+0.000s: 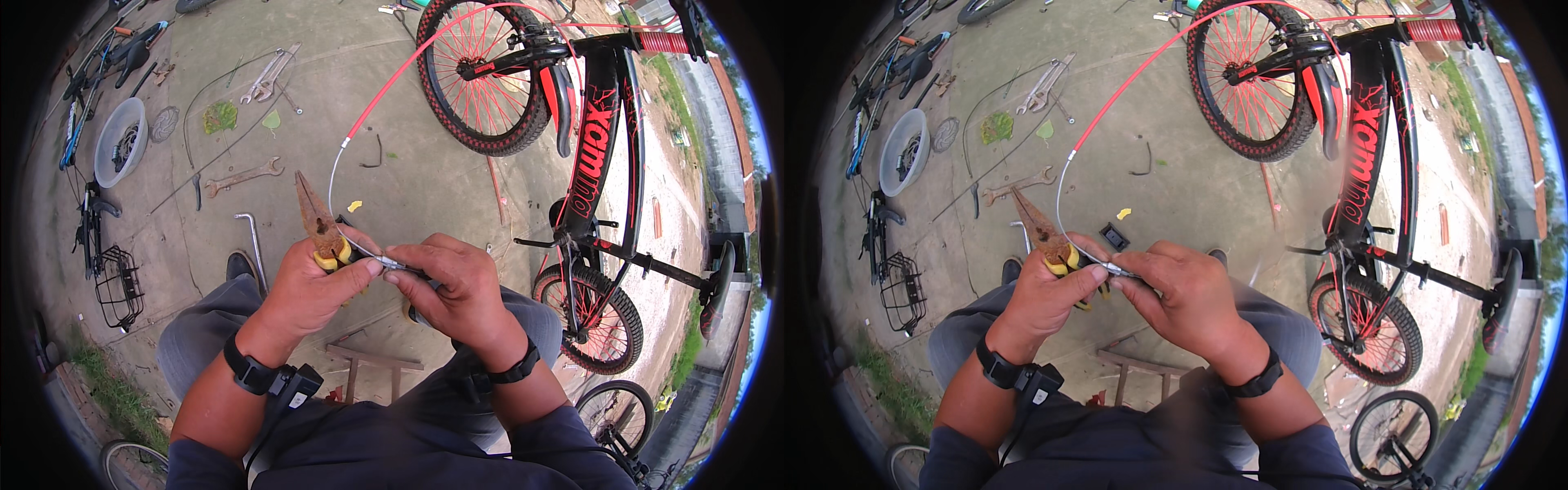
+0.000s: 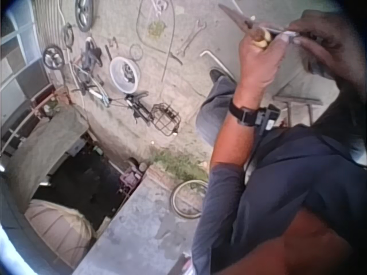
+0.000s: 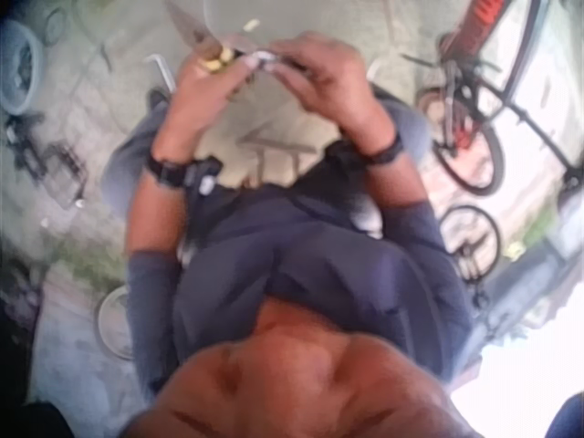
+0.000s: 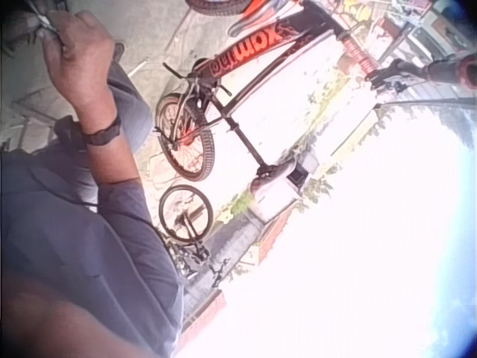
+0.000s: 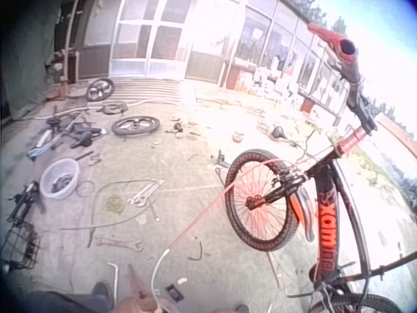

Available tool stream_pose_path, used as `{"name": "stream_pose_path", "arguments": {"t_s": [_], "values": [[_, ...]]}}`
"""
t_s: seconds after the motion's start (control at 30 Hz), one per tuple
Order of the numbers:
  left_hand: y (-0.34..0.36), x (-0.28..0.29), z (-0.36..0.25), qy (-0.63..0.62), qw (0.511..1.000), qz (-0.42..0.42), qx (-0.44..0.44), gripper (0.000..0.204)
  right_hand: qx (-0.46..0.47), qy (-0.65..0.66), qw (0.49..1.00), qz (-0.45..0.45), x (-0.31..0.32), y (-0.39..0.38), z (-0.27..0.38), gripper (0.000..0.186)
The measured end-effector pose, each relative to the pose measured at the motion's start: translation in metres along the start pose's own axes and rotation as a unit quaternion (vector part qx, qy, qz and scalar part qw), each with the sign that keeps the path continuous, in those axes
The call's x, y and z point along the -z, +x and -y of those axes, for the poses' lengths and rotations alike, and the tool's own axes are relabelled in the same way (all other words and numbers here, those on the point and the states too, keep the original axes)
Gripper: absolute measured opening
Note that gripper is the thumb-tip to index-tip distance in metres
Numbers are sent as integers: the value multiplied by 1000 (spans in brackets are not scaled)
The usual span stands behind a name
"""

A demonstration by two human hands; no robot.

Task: The person uses pliers to crimp a metal ferrule onto a bicycle brake cable. They repeatedly adjust the cable and ferrule, then route the cable toward the handlebar area of a red and black bicycle.

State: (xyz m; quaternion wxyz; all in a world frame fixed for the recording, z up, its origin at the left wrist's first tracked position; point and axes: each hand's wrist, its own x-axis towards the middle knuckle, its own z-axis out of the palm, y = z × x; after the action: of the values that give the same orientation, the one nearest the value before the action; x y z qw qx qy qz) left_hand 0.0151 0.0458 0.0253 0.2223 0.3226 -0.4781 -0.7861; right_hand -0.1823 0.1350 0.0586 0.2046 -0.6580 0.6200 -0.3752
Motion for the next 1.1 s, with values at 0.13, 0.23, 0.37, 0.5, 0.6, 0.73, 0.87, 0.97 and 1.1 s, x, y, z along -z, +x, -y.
{"name": "stream_pose_path", "arguments": {"t_s": [0.13, 0.23, 0.37, 0.5, 0.6, 0.73, 0.87, 0.97, 1.1], "values": [[0, 0, 1, 0, 1000, -2, 0, 16, 3, -5, 1000, -2, 0, 0, -1, 26], [0, -1, 0, 6, 1000, -1, -7, 16, 7, -8, 1000, -1, 0, 0, -2, 26], [-1, 0, -3, 15, 1000, 2, -3, 14, 12, -7, 1000, -1, 0, 0, -2, 25], [-1, 0, -4, 21, 1000, 7, -13, 13, 9, -6, 1000, 3, 0, 0, -2, 24], [-2, 1, -3, 20, 1000, 8, -13, 13, 1, -5, 1000, 11, 0, -1, -3, 23], [-3, 0, -3, 15, 1000, 3, -18, 13, -3, -4, 1000, 14, 0, 0, -1, 22], [-3, 1, -3, 20, 1000, 1, -20, 14, -12, 1, 1000, 16, 1, 1, 0, 21], [-3, 4, -4, 14, 1000, -13, 1, 14, -15, 6, 1000, 15, 3, 3, 2, 21], [-3, 4, -6, -16, 1000, -25, -9, 13, -19, 10, 1000, 17, 4, 3, 1, 21]]}}
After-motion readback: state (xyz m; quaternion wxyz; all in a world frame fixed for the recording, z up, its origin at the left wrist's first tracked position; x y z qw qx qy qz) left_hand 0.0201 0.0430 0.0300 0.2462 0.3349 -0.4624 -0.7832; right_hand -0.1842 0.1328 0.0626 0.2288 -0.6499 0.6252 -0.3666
